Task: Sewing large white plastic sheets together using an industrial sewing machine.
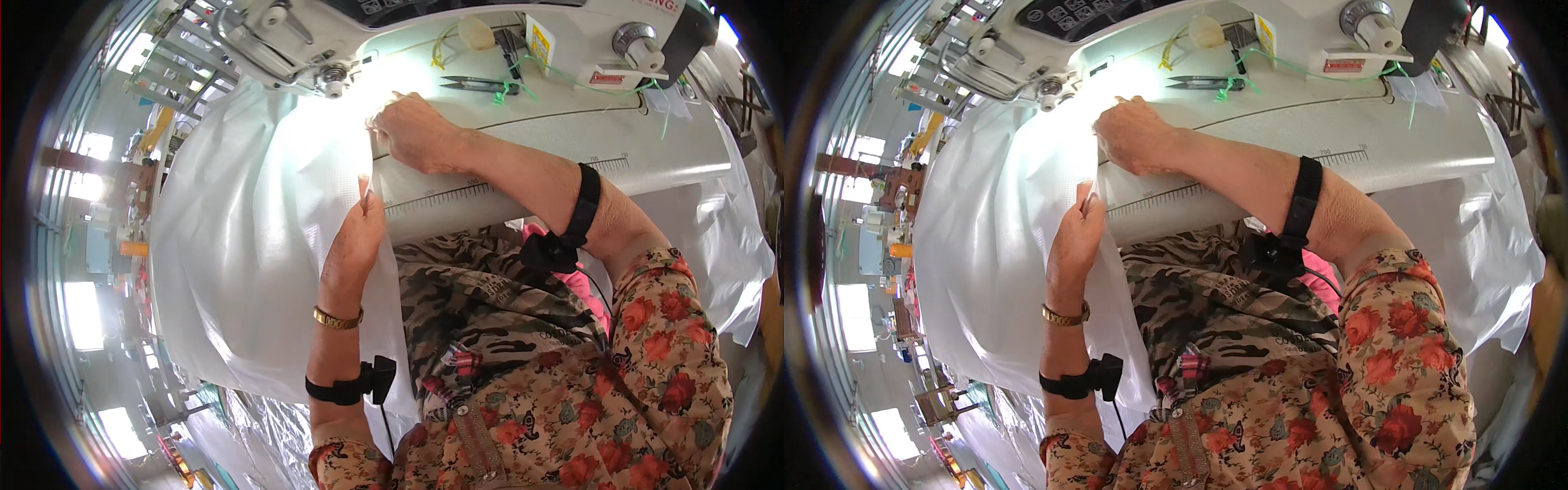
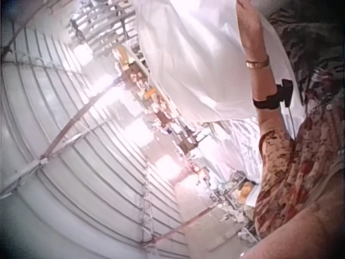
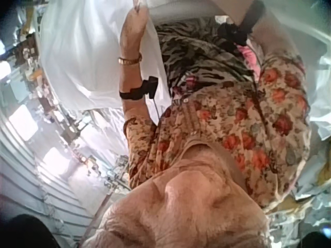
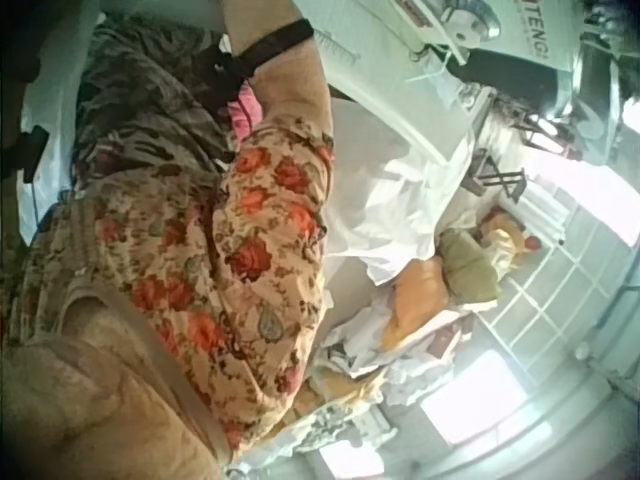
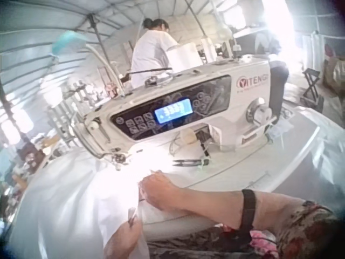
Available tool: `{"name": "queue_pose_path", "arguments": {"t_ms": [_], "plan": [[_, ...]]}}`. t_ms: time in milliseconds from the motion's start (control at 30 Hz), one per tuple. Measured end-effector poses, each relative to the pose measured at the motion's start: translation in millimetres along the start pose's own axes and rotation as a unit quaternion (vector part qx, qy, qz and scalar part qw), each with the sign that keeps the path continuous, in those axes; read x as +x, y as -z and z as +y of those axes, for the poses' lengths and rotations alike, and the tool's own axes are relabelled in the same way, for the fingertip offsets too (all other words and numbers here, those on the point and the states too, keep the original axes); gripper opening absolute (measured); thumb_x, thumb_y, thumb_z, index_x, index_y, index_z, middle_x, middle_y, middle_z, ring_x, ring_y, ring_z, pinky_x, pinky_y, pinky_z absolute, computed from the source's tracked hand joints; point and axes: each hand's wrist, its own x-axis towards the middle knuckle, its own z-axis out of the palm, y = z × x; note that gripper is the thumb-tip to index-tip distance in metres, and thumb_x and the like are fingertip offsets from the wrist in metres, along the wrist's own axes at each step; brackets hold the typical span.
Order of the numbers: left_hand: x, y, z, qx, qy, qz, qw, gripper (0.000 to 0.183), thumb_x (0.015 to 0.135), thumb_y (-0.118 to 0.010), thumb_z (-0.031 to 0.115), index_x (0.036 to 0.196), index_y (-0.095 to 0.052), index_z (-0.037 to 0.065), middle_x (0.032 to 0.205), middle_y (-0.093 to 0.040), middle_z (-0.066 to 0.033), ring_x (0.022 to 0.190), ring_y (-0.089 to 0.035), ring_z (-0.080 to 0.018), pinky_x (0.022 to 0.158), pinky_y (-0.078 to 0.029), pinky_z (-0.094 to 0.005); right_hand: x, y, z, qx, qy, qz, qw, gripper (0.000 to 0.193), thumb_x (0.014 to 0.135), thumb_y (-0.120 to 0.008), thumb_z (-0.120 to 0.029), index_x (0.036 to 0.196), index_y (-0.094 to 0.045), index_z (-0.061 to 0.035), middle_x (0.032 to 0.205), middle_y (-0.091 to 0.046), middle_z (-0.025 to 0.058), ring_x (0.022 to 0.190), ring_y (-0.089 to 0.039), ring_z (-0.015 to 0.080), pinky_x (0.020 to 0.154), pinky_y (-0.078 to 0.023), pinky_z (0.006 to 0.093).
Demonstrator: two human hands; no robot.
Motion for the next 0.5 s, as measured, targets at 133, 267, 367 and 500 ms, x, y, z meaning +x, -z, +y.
{"name": "queue_pose_path", "arguments": {"t_ms": [133, 267, 367, 500], "plan": [[-2, 5, 7, -0.013, -0.020, -0.008, 1.000, 0.038, 0.097, -0.040, 0.020, 0.128, -0.050, 0.000, 0.083, -0.051, -0.0097, 0.078, -0.047, -0.0179, 0.077, -0.043, -0.0307, -2, 5, -1, -0.014, -0.007, -0.017, 1.000, 0.025, 0.083, -0.052, -0.005, 0.100, -0.070, 0.0002, 0.085, -0.068, 0.0202, 0.090, -0.064, 0.0353, 0.093, -0.043, 0.0489], [6, 6, 1, 0.013, -0.032, -0.002, 0.999, 0.037, 0.096, -0.042, 0.017, 0.129, -0.050, 0.001, 0.083, -0.050, -0.0093, 0.077, -0.048, -0.0171, 0.075, -0.044, -0.0305, -5, 9, -11, -0.067, -0.016, -0.056, 0.996, 0.026, 0.084, -0.052, -0.007, 0.103, -0.070, -0.0044, 0.095, -0.068, 0.0174, 0.099, -0.063, 0.0337, 0.104, -0.038, 0.0504], [13, 7, -1, 0.049, -0.042, 0.024, 0.998, 0.037, 0.097, -0.042, 0.020, 0.129, -0.050, 0.003, 0.085, -0.053, -0.0103, 0.078, -0.049, -0.0173, 0.075, -0.044, -0.0321, -6, 11, -19, -0.104, -0.005, -0.068, 0.992, 0.024, 0.084, -0.054, -0.009, 0.101, -0.070, -0.0054, 0.098, -0.068, 0.0163, 0.103, -0.063, 0.0331, 0.106, -0.037, 0.0506], [19, 11, 2, 0.043, 0.022, 0.004, 0.999, 0.040, 0.097, -0.041, 0.025, 0.131, -0.049, 0.006, 0.090, -0.058, -0.0121, 0.080, -0.053, -0.0196, 0.078, -0.044, -0.0342, -9, 13, -24, -0.105, 0.012, -0.126, 0.986, 0.019, 0.082, -0.060, -0.015, 0.095, -0.069, -0.0038, 0.097, -0.067, 0.0166, 0.103, -0.063, 0.0325, 0.105, -0.039, 0.0493]]}}
